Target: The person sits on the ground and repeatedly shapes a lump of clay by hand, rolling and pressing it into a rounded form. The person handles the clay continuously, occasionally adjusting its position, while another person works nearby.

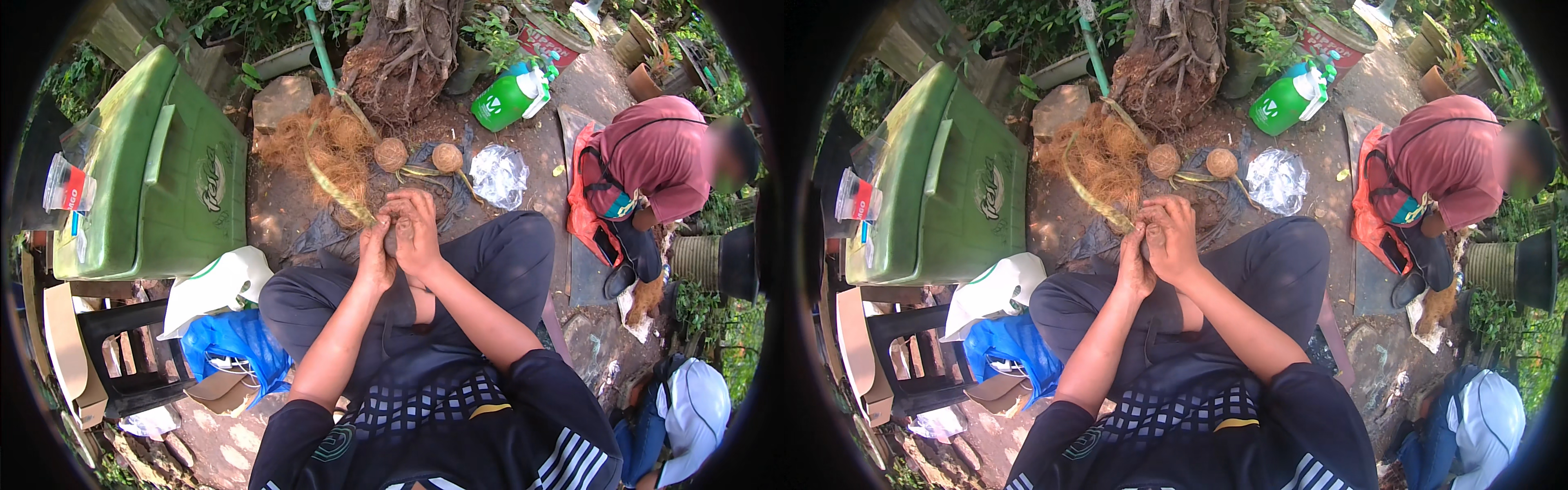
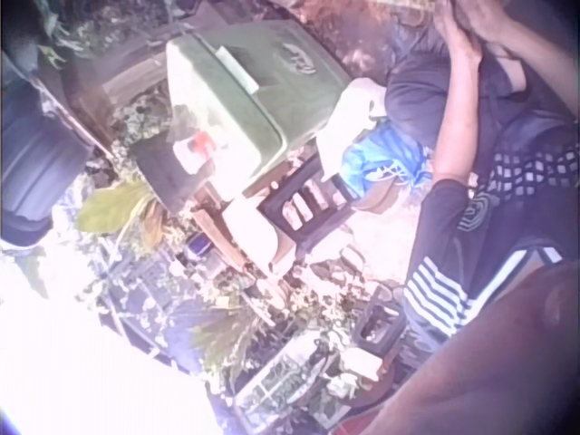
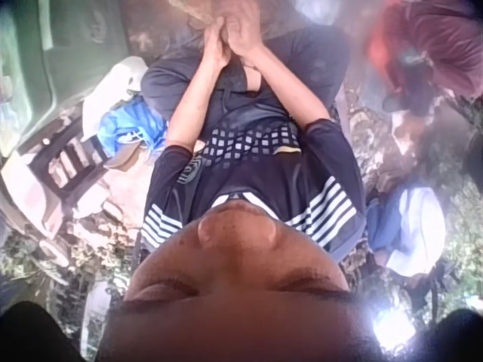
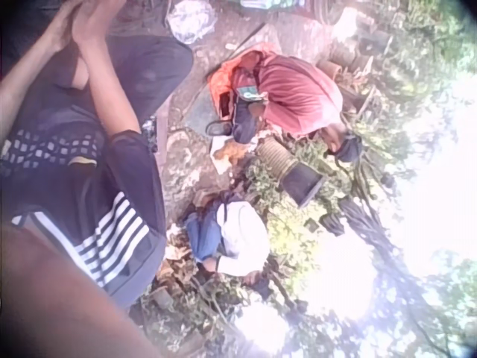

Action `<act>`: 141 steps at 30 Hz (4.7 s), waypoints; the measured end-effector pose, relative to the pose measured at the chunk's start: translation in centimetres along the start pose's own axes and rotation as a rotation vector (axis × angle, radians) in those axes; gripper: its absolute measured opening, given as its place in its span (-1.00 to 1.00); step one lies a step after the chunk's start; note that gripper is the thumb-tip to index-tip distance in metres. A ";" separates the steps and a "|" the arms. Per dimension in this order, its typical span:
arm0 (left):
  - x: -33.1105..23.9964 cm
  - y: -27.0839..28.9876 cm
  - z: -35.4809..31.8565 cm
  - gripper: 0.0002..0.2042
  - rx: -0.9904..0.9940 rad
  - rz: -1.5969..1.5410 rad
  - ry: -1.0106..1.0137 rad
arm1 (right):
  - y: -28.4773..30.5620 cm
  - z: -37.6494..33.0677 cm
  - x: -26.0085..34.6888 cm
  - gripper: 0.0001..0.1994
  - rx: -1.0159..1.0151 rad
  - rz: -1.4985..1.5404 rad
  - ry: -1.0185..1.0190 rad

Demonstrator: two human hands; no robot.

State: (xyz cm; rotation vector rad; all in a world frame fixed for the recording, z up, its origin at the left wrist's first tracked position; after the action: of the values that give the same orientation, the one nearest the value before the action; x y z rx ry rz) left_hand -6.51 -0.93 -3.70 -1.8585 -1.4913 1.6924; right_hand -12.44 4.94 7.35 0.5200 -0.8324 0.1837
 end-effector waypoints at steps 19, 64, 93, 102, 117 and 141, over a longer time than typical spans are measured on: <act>-7.2 2.5 0.0 -0.77 -0.061 -0.318 -0.362 | 3.4 6.2 -8.8 -0.72 0.104 0.077 -0.335; -3.6 4.3 2.3 -0.80 -0.349 0.717 -0.490 | 0.5 0.3 -16.8 -0.70 0.373 -0.461 -0.289; -5.4 1.6 0.7 -0.48 -0.487 1.692 -0.319 | 8.6 2.5 -15.9 -0.75 0.250 0.202 -0.510; -4.8 2.5 1.5 -0.45 -0.542 1.638 -0.186 | 9.3 2.9 -19.5 -0.68 0.104 0.231 -0.560; 0.4 2.4 7.0 -0.64 -0.362 1.336 -0.032 | 7.3 2.9 -19.9 -0.65 0.327 0.310 -0.636; -4.4 -4.9 1.0 -0.49 -0.176 1.304 -0.505 | 5.2 1.8 -16.5 -0.63 0.508 0.688 -0.760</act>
State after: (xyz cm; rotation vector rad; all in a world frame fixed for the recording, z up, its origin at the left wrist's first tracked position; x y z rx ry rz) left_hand -9.13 -2.51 2.24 -2.9522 -0.3558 2.7231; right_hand -26.42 9.26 -2.02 0.7776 -1.7161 0.8825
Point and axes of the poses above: each hand's wrist, its own z-axis towards the middle knuckle, its own y-axis out of the back of the hand, x = y × z, the point moved 9 cm from there along z, towards the middle knuckle, and after that the axes turned 2 degrees about -x, right-handed, at the moved point
